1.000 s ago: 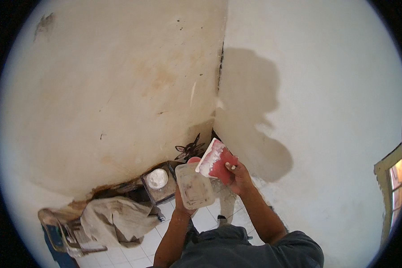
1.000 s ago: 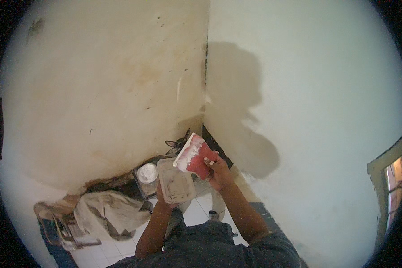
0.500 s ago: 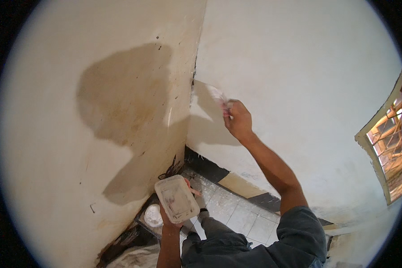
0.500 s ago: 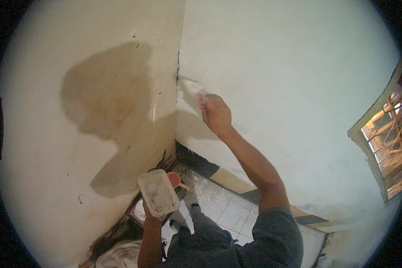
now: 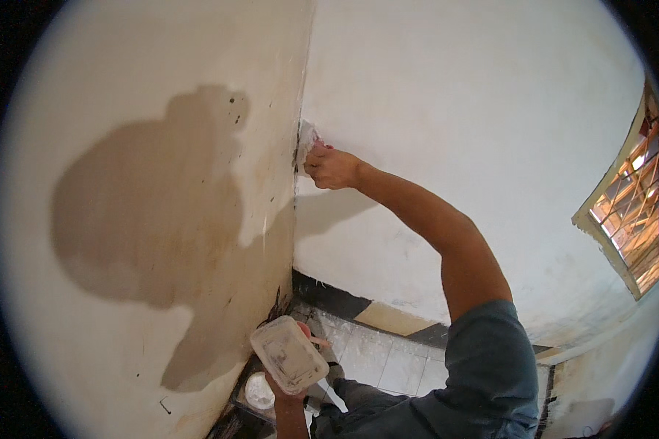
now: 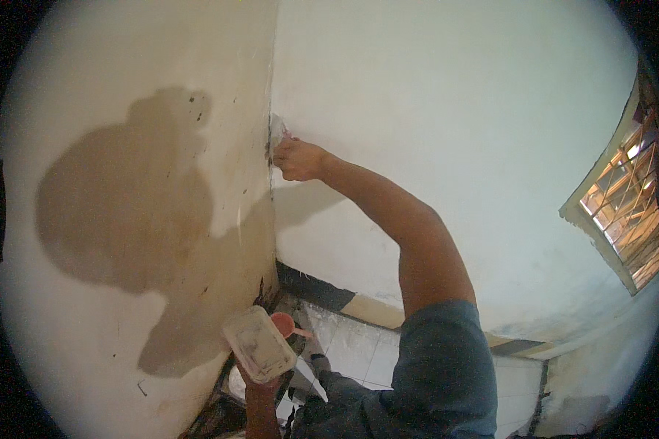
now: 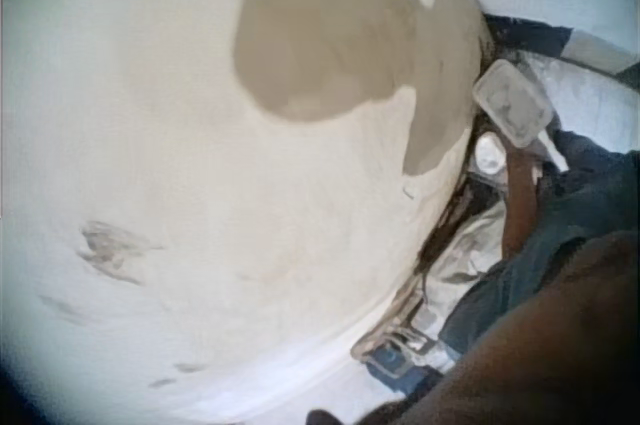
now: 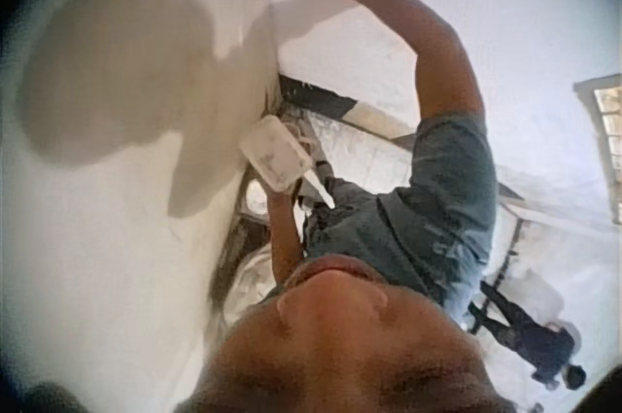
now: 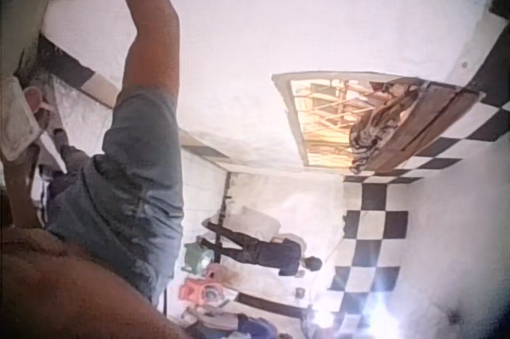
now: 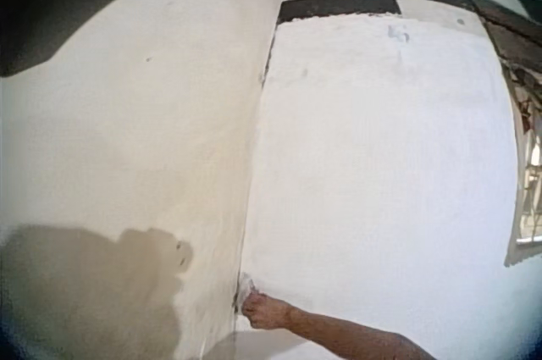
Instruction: The person applies white plaster to a wall using a spatula, scooping more material from a bucket on the floor and smoothing the substance over the surface and into a corner.
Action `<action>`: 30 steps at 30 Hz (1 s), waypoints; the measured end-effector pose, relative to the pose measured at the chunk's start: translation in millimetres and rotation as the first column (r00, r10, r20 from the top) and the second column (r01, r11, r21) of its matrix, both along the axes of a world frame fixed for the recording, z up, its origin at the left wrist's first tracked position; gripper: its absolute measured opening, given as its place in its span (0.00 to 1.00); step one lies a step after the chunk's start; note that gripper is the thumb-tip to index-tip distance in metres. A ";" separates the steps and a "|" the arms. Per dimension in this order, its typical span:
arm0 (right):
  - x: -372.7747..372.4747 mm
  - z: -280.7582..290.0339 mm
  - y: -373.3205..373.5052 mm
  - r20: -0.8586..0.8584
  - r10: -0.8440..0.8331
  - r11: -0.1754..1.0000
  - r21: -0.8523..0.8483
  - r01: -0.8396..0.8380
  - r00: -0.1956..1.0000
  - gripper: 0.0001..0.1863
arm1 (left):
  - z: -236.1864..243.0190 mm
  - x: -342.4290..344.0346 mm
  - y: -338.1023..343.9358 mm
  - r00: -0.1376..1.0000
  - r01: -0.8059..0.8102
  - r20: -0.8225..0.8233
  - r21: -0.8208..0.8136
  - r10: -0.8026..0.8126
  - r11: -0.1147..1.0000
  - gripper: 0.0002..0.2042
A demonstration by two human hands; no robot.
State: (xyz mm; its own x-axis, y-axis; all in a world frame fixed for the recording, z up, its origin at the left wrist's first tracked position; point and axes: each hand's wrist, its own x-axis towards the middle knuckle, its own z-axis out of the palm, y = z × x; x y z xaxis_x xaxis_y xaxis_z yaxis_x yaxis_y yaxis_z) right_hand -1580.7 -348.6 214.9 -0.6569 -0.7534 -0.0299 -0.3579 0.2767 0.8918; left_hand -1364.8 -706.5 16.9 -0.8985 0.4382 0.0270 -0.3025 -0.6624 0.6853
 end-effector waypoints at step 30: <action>12.2 48.1 -4.7 0.110 -0.223 0.967 -0.101 0.235 0.968 0.07 | -26.0 -57.4 39.8 0.903 0.109 0.348 0.383 -0.253 0.917 0.32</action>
State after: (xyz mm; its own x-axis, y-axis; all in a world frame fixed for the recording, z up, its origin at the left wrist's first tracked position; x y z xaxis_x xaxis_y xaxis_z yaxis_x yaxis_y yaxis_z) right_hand -1568.5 -353.3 263.0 -0.8104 -0.5854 -0.0256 -0.3565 0.4580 0.8143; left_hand -1422.2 -666.7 -9.0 -0.7746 0.6206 -0.1217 -0.6304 -0.7423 0.2272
